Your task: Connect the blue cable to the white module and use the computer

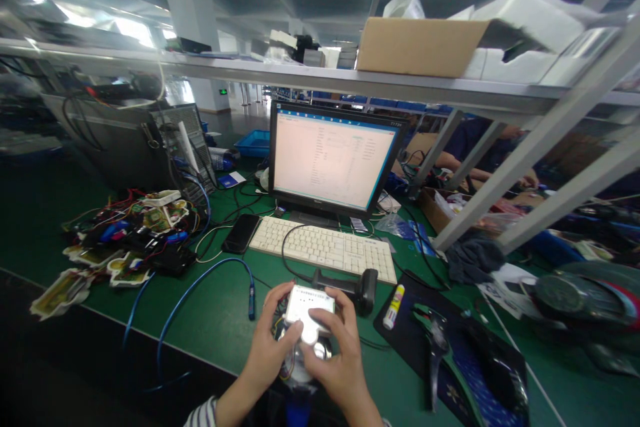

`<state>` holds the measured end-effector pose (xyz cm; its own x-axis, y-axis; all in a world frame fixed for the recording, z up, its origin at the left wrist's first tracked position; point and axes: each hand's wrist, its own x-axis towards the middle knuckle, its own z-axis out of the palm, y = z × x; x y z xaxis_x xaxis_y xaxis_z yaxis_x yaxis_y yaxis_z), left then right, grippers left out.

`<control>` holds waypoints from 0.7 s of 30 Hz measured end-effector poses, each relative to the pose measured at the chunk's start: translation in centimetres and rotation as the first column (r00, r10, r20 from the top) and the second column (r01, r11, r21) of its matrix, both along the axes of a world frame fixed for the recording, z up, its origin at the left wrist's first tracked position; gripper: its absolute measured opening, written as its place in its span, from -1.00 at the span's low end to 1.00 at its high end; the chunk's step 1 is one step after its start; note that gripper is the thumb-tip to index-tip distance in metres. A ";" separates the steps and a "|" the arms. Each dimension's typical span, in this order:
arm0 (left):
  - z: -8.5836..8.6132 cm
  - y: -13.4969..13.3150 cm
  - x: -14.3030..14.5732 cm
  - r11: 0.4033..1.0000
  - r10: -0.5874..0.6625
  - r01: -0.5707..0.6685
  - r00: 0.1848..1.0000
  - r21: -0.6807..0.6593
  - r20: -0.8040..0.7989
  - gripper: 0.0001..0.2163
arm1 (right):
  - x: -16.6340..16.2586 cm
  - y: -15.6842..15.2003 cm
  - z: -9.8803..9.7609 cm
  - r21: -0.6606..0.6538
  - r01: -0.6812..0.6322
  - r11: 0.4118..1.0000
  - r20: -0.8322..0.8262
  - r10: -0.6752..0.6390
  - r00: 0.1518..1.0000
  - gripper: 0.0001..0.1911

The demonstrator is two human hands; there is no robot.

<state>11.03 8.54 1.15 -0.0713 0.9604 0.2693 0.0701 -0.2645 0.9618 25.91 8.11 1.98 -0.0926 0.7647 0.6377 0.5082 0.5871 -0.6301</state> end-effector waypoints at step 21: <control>0.1 0.0 0.0 1.000 0.003 -0.003 1.000 0.004 -0.006 -0.57 | 0.2 0.1 -0.3 -0.011 -0.012 1.000 0.005 0.012 1.000 -0.68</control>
<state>10.98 8.50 1.23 -0.0723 0.9593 0.2731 0.0767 -0.2677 0.9605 26.07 8.20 1.68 -0.1053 0.7703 0.6290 0.5043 0.5865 -0.6338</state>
